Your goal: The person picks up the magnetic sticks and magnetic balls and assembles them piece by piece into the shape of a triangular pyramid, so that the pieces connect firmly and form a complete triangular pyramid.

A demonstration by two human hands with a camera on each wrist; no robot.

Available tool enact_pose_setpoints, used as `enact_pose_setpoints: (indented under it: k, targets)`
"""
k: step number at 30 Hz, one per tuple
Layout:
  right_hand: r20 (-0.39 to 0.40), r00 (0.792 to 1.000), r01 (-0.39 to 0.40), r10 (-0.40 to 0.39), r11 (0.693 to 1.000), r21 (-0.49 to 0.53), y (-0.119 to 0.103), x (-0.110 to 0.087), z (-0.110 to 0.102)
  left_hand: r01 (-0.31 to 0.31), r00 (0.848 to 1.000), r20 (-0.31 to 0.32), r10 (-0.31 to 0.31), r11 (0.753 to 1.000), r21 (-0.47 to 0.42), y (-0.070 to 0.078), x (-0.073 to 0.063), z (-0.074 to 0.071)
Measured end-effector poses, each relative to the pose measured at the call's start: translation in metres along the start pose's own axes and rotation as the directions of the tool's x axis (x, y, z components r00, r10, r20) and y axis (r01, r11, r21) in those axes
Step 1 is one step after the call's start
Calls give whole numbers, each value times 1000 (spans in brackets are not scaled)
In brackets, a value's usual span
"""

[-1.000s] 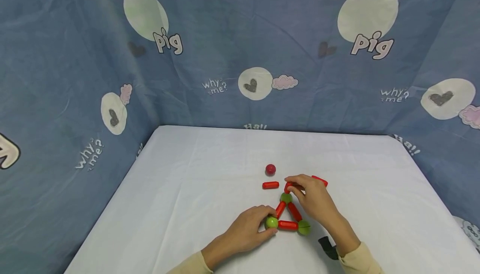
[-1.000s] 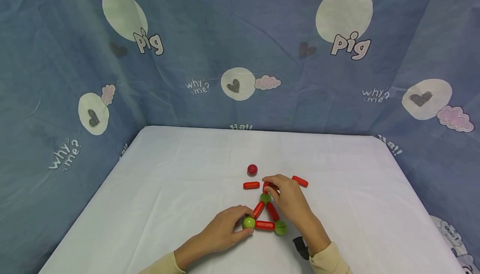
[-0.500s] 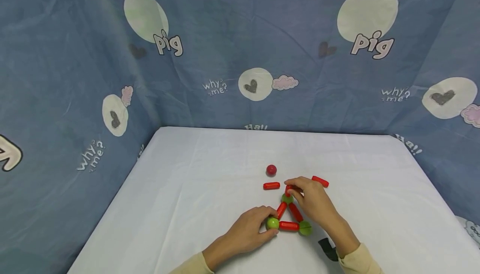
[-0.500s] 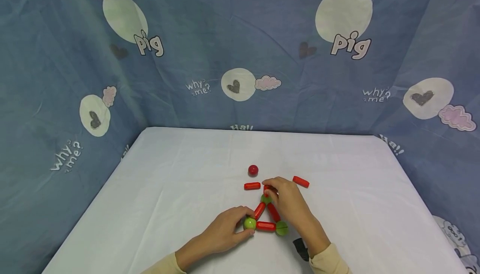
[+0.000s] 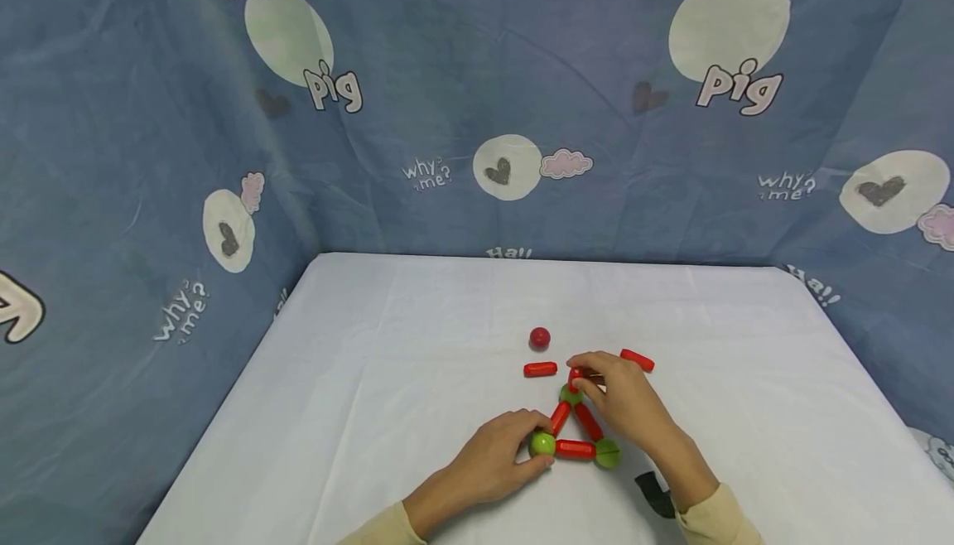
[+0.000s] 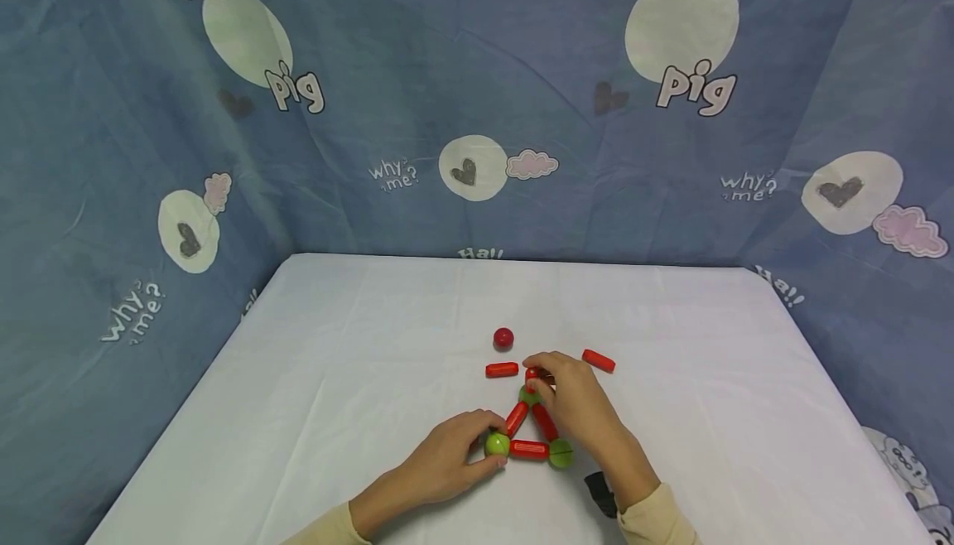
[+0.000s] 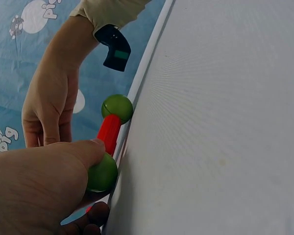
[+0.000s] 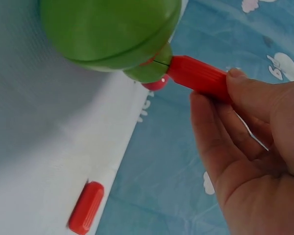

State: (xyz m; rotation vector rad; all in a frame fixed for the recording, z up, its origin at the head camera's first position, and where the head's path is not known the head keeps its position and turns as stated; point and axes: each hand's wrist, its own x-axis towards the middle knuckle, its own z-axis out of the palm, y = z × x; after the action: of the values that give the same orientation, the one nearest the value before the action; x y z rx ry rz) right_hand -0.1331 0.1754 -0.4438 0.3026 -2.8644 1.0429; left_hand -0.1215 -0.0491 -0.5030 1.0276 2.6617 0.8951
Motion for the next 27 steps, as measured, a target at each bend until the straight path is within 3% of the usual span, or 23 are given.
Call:
enact_pose_setpoints:
  k: [18,22,27]
  targets:
    - [5,1000,-31,30,999,11,5,-1,-9,1,1000,-8,-1,1000,-19,0,2,-1]
    - [-22,1000,-20,21,1000,12,13,-1,-13,26,1000,11,-25,999,-27,1,2,0]
    - [-80,994,-75,76,997,17,30,-2,-19,53,998,27,-52,998,-28,2,2,1]
